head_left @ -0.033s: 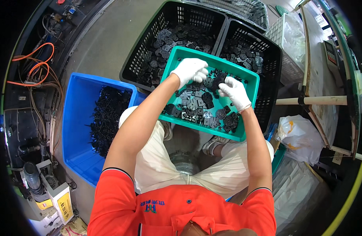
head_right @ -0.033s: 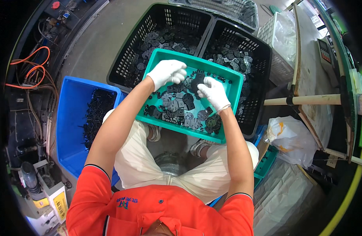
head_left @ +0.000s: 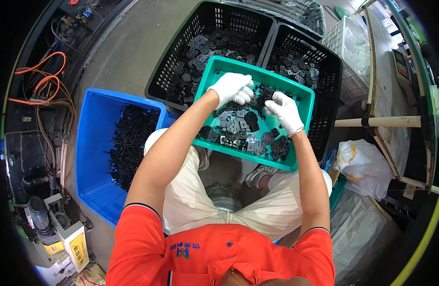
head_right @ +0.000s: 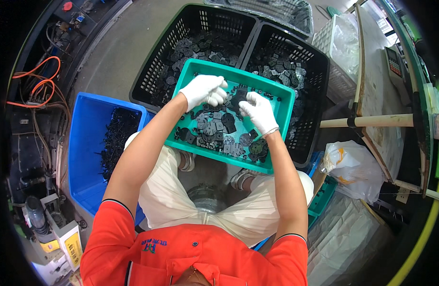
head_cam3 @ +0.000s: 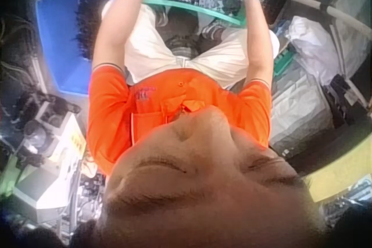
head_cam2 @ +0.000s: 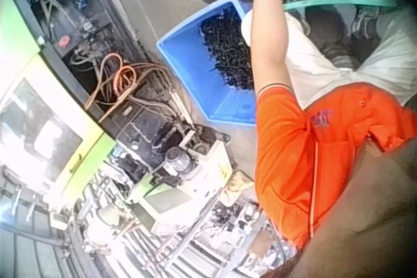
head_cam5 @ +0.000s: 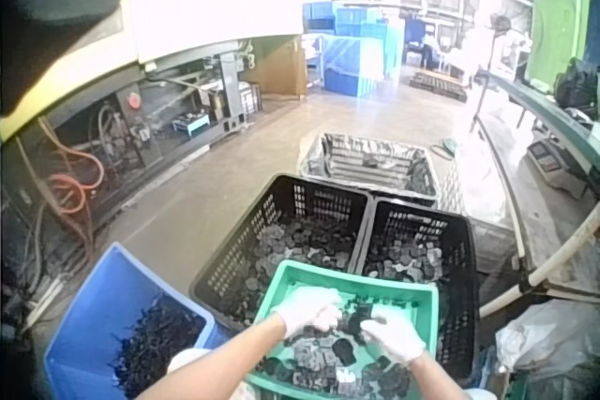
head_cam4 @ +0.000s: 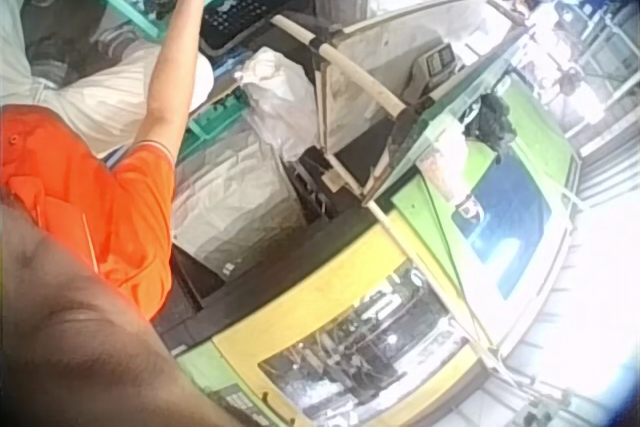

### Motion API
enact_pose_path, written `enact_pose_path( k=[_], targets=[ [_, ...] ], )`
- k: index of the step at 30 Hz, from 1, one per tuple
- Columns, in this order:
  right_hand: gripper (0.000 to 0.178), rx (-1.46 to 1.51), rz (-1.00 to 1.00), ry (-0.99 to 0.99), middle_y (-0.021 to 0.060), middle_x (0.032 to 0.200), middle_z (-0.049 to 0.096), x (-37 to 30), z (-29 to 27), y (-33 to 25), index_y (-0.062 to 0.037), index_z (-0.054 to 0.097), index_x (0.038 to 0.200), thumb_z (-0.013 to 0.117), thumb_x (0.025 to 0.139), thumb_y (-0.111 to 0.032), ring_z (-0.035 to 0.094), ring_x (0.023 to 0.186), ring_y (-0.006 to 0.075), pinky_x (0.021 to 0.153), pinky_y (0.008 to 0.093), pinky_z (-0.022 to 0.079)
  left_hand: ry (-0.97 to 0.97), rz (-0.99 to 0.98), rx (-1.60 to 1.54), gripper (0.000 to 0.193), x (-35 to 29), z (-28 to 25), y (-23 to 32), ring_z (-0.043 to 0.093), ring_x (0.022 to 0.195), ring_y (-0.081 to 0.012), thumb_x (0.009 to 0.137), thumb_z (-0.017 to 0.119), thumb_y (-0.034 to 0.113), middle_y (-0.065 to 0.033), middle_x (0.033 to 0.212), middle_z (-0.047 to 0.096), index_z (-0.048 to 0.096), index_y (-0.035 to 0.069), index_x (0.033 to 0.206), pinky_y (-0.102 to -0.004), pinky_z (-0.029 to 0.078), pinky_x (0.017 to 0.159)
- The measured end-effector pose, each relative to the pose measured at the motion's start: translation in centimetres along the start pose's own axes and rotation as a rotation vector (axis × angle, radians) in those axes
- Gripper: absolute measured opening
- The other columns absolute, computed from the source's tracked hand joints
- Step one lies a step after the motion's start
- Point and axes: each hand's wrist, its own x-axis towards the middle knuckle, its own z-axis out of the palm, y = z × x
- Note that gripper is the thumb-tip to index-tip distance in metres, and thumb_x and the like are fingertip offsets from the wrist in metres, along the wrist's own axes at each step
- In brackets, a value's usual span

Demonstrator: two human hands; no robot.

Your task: The recorder sits at a workstation and sorts small black and grey plastic components from a green tray into different bins and trays.

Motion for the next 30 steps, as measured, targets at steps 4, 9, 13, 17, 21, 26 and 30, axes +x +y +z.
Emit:
enact_pose_path(
  k=[4,9,13,17,21,26,30],
  targets=[
    [0.02,-0.306,-0.424,0.165,0.0072,0.085,0.058,-0.1,1.4,0.3,-0.001,0.06,0.095,0.058,0.076,0.0,0.058,0.073,0.0148,0.066,0.0261,0.048,-0.14,-0.21,-0.164,0.047,-0.5,1.0,-0.7,0.062,0.067,-0.0215,0.089,0.052,0.036,-0.0169,0.09,0.059,0.047,-0.005,0.112,-0.0283,0.054,0.058],
    [0.027,-0.26,-0.601,0.219,0.0079,0.088,0.057,0.2,2.1,0.4,-0.0016,0.058,0.102,0.057,0.075,0.001,0.058,0.079,0.016,0.069,0.0264,0.047,-0.126,0.051,-0.197,0.043,-0.3,1.3,-1.9,0.06,0.086,-0.0179,0.082,0.059,0.008,-0.0122,0.101,0.057,0.043,-0.002,0.12,-0.0272,0.054,0.068],
    [0.022,0.081,-0.275,0.198,0.0103,0.091,0.058,0.4,1.8,0.6,0.0011,0.053,0.105,0.051,0.085,-0.007,0.059,0.079,0.0168,0.069,0.0278,0.049,-0.151,0.178,-0.184,0.043,-0.2,1.4,-1.8,0.058,0.091,-0.0162,0.082,0.057,0.004,-0.011,0.102,0.057,0.043,-0.002,0.121,-0.0275,0.052,0.073],
    [0.028,0.548,0.014,-0.089,0.0144,0.096,0.059,0.5,1.5,1.2,0.0027,0.05,0.106,0.046,0.092,-0.022,0.061,0.08,0.0192,0.069,0.0296,0.051,-0.086,0.229,-0.16,0.04,-0.1,1.6,-1.7,0.058,0.09,-0.0161,0.081,0.058,0.003,-0.0104,0.105,0.057,0.046,-0.003,0.118,-0.0284,0.052,0.075],
    [0.03,0.72,0.044,-0.19,0.015,0.099,0.059,0.0,2.5,0.0,0.0036,0.047,0.11,0.051,0.09,-0.018,0.06,0.081,0.0176,0.069,0.0281,0.051,0.014,0.298,-0.117,0.038,0.3,1.6,-2.0,0.058,0.089,-0.0157,0.08,0.057,0.001,-0.0105,0.105,0.058,0.047,-0.002,0.116,-0.0279,0.051,0.075],
    [0.03,0.499,-0.031,-0.066,0.0126,0.097,0.06,-0.1,2.4,-0.2,0.0044,0.047,0.111,0.054,0.087,-0.012,0.06,0.078,0.0148,0.068,0.0259,0.05,0.008,0.321,-0.119,0.038,0.0,2.0,-1.9,0.058,0.087,-0.0149,0.078,0.058,0.0,-0.0103,0.103,0.058,0.048,-0.002,0.115,-0.0272,0.05,0.075],
    [0.03,0.291,-0.057,-0.011,0.01,0.091,0.061,-0.1,2.6,-0.6,0.0055,0.048,0.11,0.053,0.087,-0.013,0.058,0.074,0.0121,0.065,0.0238,0.049,0.044,0.316,-0.007,0.035,0.1,1.8,-2.0,0.058,0.082,-0.0122,0.078,0.06,0.0,-0.0076,0.096,0.059,0.051,-0.001,0.112,-0.025,0.049,0.071]
  ],
)
